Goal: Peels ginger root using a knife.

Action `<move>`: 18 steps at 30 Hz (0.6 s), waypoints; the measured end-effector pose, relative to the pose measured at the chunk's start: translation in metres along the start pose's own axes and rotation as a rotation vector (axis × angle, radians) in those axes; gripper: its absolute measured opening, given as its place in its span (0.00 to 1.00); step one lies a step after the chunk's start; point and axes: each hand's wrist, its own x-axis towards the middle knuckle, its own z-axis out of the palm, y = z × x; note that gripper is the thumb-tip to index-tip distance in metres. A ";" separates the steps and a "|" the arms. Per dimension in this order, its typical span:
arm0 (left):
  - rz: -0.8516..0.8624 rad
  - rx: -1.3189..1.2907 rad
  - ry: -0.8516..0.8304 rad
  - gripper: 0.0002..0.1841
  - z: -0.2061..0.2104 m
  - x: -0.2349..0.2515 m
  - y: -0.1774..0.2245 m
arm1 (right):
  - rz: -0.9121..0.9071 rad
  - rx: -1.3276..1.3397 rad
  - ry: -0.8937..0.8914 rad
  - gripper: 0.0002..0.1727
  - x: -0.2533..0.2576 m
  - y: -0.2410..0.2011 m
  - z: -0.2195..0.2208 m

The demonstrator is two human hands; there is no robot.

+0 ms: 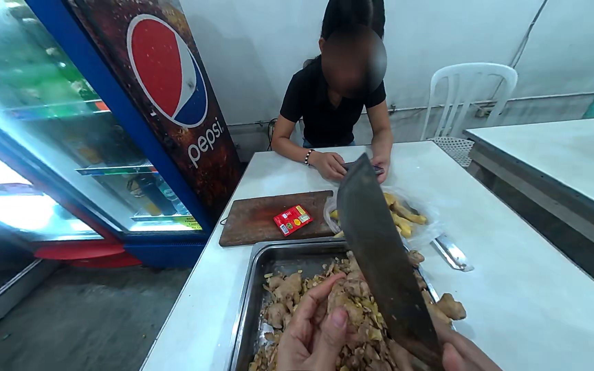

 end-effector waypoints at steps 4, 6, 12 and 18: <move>0.005 -0.026 -0.042 0.20 -0.001 -0.001 0.001 | -0.017 -0.035 -0.037 0.38 0.002 0.001 -0.004; 0.017 -0.037 -0.064 0.21 -0.001 -0.002 0.000 | -0.024 -0.046 -0.048 0.36 0.003 0.003 -0.006; 0.069 0.042 -0.122 0.22 -0.008 0.000 0.001 | 0.004 0.040 -0.103 0.33 0.005 0.009 -0.012; 0.027 0.067 -0.130 0.24 -0.013 0.002 0.001 | 0.080 0.130 -0.104 0.29 0.007 0.014 -0.012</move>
